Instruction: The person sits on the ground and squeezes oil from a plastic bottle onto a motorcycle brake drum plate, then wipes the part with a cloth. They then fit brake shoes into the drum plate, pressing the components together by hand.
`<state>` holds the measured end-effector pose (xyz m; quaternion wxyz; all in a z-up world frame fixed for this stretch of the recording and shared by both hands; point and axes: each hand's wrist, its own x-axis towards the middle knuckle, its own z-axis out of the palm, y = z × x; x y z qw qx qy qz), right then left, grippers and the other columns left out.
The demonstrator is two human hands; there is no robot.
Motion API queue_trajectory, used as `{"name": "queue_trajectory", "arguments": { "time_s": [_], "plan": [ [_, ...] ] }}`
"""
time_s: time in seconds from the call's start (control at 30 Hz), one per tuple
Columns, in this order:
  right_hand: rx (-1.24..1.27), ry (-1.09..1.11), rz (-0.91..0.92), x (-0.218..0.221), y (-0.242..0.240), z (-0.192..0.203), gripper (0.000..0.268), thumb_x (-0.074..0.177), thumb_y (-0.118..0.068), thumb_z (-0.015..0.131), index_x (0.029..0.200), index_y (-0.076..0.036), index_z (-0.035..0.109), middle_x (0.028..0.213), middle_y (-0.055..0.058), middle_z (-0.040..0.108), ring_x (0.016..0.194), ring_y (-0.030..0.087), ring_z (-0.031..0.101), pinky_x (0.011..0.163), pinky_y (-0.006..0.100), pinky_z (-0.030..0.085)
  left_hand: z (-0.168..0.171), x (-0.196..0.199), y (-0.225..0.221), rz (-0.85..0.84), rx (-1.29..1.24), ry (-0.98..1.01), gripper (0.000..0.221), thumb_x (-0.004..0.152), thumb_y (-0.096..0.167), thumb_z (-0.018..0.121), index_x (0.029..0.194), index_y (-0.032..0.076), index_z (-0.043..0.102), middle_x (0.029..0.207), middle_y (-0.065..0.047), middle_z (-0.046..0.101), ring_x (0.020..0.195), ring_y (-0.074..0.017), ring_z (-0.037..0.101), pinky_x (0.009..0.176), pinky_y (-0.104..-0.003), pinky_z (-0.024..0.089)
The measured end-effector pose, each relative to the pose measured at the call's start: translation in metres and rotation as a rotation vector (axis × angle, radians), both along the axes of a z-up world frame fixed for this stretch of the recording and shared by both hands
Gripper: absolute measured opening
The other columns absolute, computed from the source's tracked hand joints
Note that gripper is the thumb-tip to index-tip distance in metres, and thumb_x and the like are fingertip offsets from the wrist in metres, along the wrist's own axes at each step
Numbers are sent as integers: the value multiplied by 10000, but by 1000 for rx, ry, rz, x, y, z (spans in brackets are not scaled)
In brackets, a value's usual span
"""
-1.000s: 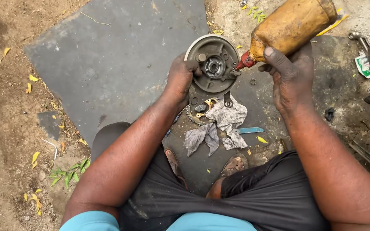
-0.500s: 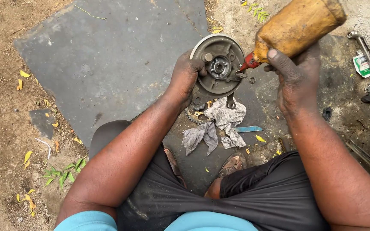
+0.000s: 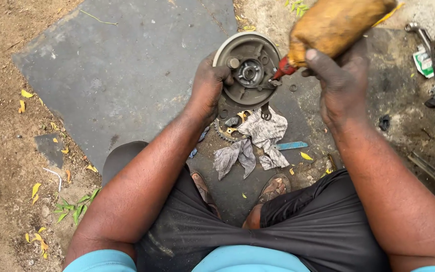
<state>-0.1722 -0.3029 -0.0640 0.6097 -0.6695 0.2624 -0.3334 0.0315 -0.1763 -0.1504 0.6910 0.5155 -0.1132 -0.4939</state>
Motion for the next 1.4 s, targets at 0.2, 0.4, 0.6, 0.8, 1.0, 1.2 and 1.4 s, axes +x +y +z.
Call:
{"name": "queue_trajectory", "arguments": {
  "time_s": [0.2, 0.4, 0.6, 0.8, 1.0, 1.2, 1.4],
  "plan": [
    [17, 0, -30, -2, -5, 3, 761, 939, -304, 811, 1502, -28, 381, 1362, 145, 615, 1201, 213, 702, 906, 336, 645, 19, -3, 1, -14, 13, 25, 592, 677, -24, 486, 1257, -64, 594, 840, -73, 599, 661, -136, 583, 606, -290, 573],
    [313, -118, -105, -12, -17, 6, 779, 907, -305, 805, 1515, -8, 418, 1380, 156, 600, 1219, 240, 673, 887, 386, 642, 9, -2, -3, 48, 47, 120, 578, 702, -10, 479, 1277, -45, 524, 981, -132, 586, 808, -187, 644, 743, -335, 641],
    [316, -117, -98, -8, -13, 1, 751, 911, -287, 800, 1494, -22, 408, 1366, 138, 604, 1196, 238, 673, 870, 378, 626, -7, -6, -6, 86, 49, 225, 452, 721, 1, 496, 1171, -44, 518, 940, -124, 562, 791, -228, 629, 753, -398, 638],
    [197, -71, -51, -5, -9, -7, 717, 944, -243, 809, 1479, -42, 377, 1345, 132, 620, 1182, 208, 692, 872, 342, 637, -13, -7, -7, 107, 73, 317, 372, 744, 26, 519, 1109, -48, 522, 932, -138, 566, 766, -249, 641, 736, -418, 638],
    [53, -87, -33, -10, -9, -26, 735, 992, -216, 853, 1520, -41, 372, 1312, 127, 596, 1182, 181, 660, 909, 328, 628, -10, -7, -6, 128, 96, 340, 356, 757, 40, 522, 1097, -65, 504, 922, -166, 575, 724, -258, 670, 705, -418, 650],
    [-2, -64, -14, -12, -4, -25, 761, 993, -179, 856, 1524, -61, 324, 1405, 131, 551, 1282, 200, 625, 1029, 344, 638, -1, -7, -5, 146, 147, 322, 386, 766, 49, 512, 1132, -64, 459, 924, -167, 556, 721, -247, 685, 709, -394, 665],
    [13, -125, -7, -14, -5, -30, 758, 1012, -97, 849, 1532, -59, 299, 1462, 138, 518, 1439, 243, 557, 1216, 391, 502, -4, -3, -6, 166, 122, 311, 388, 768, 55, 505, 1132, -75, 468, 927, -162, 551, 737, -240, 673, 712, -387, 670]
  ]
}}
